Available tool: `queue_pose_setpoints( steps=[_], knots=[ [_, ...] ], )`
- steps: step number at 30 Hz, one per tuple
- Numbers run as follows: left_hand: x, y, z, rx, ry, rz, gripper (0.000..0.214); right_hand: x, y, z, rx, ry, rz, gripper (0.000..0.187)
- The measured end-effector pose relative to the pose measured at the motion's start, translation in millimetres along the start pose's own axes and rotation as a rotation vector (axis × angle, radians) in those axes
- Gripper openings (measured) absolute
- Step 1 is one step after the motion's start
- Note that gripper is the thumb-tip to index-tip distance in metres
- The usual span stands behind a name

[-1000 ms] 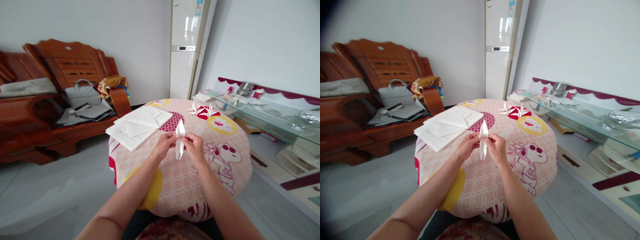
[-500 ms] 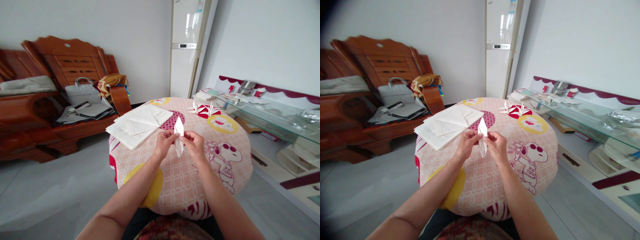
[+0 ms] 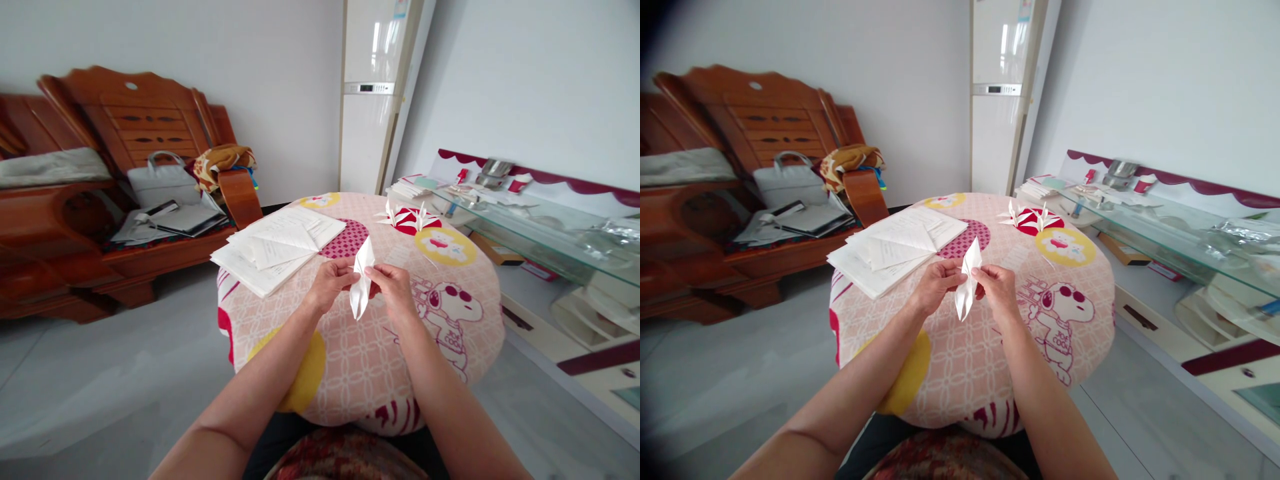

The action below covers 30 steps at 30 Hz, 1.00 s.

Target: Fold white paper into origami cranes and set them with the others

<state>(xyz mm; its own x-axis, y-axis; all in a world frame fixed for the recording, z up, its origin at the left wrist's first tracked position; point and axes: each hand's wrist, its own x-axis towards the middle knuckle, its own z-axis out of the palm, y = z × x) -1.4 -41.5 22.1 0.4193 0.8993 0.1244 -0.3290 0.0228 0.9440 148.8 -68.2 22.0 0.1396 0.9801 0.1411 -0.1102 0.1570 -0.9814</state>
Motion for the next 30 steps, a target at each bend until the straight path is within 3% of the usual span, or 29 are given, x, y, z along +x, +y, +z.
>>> queue_pose_setpoints(
  steps=[6,11,15,18,22,30],
  knots=[
    [-1,1,2.3,0.004,-0.002,0.014,0.047,1,2,-1,0.031,0.002,-0.049,0.03],
    [-3,1,9.0,0.026,0.008,0.077,0.055,3,4,-1,0.032,0.163,-0.126,0.029],
    [-3,-3,10.9,0.05,0.033,0.082,0.042,5,4,-2,0.072,0.257,-0.105,0.026],
    [-1,-6,9.2,0.057,0.049,0.037,0.026,4,3,-2,0.105,0.254,-0.093,0.026],
    [1,-7,6.6,0.055,0.081,-0.009,0.024,3,1,-2,0.123,0.236,-0.096,0.026],
    [-2,-4,8.3,0.206,0.141,0.249,0.019,6,0,-6,0.242,0.133,-0.125,0.021]
  ],
)
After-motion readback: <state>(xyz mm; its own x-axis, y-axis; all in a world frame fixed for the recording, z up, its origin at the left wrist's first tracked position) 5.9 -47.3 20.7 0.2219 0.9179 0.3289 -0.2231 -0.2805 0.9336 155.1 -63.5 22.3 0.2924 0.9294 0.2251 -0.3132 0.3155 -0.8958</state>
